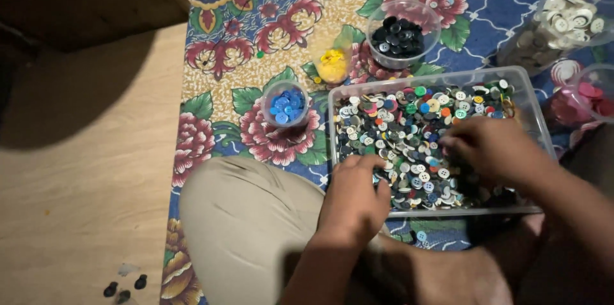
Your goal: Sorting a large variety of buttons by color and type from a central bin into smaller containers.
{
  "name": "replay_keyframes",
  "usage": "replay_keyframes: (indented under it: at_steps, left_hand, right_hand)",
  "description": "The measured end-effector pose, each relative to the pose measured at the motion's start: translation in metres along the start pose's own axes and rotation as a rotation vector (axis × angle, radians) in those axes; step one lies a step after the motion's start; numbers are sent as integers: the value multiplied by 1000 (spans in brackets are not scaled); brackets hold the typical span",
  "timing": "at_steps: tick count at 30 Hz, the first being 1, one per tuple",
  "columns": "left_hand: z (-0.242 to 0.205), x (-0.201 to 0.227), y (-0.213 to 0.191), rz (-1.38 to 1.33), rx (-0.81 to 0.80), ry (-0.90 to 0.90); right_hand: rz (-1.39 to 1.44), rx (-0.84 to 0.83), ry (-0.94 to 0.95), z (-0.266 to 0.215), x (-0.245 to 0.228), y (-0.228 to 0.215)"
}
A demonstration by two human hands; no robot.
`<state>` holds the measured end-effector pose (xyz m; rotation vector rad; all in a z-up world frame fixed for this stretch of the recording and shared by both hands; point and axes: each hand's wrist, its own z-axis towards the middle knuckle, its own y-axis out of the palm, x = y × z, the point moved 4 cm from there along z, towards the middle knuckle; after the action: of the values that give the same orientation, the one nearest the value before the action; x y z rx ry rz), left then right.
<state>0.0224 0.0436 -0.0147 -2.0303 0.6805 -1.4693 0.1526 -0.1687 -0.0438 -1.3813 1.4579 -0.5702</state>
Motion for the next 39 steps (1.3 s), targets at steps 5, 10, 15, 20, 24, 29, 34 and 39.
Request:
replay_keyframes:
  at_steps: [5,10,15,20,24,29,34,39]
  left_hand:
    - [3,2,2,-39,78,10]
    - [5,1,3,-22,-2,-21]
    - [6,-3,1,-5,-156,-99]
    - [12,-12,13,5,-204,-120]
    - [13,-11,17,-4,-167,-132]
    - [4,0,14,3,-30,8]
    - [-2,4,16,24,-92,-48]
    - [1,7,15,0,63,30]
  right_hand:
    - [19,98,94,-25,-5,-24]
    - [191,237,-92,-17,-49,2]
    - [-175,333,-551,7,-110,37]
    - [-5,52,-512,-5,-108,47]
    - [27,-10,-319,6,-83,18]
    - [56,400,-168,24,-46,-16]
    - [111,377,-131,21,-28,-15]
    - [290,169,214,2,-31,-34]
